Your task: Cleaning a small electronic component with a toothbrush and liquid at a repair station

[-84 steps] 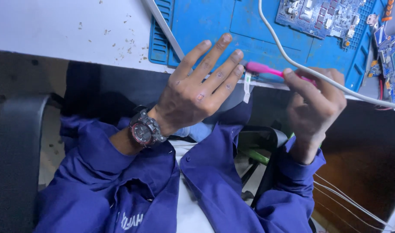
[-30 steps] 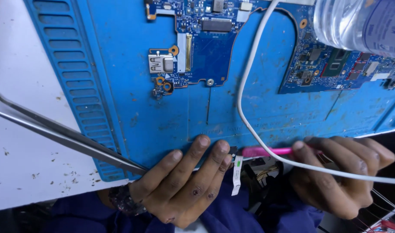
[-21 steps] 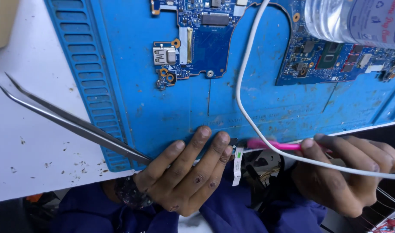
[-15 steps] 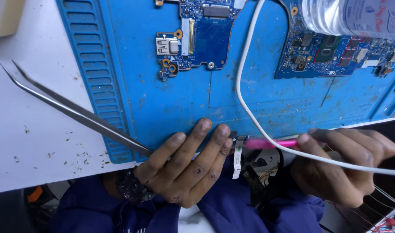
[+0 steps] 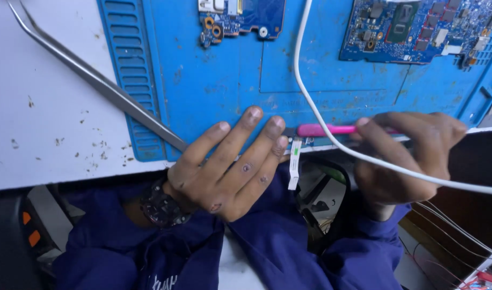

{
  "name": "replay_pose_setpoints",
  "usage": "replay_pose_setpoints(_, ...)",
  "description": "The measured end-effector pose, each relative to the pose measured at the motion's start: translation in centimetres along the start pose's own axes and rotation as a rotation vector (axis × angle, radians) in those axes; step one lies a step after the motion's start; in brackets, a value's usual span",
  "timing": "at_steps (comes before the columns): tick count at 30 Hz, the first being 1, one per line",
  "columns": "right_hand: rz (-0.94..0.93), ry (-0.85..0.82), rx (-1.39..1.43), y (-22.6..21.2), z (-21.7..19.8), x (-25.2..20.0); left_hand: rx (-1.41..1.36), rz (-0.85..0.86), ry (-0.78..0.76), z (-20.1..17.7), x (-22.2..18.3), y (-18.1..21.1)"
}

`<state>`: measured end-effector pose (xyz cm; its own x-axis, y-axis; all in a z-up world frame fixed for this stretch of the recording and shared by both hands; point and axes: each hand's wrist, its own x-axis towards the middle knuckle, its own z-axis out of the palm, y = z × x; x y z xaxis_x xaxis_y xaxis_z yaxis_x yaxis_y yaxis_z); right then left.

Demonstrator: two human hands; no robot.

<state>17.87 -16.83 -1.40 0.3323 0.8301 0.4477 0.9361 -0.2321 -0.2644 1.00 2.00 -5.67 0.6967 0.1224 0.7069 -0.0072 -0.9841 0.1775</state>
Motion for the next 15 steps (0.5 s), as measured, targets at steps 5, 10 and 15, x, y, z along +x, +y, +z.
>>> replay_pose_setpoints(5,-0.084,0.032,-0.022,-0.3,-0.1,-1.0,-0.032,0.059,0.050,0.0,-0.9,0.3)
replay_pose_setpoints(10,-0.112,0.083,-0.046,-0.8,-0.6,-1.3,-0.001,0.034,0.099,-0.7,-0.8,1.0)
replay_pose_setpoints(15,-0.173,0.101,-0.112,-1.1,-1.2,-1.7,0.000,0.066,0.135,-1.1,-1.1,1.6)
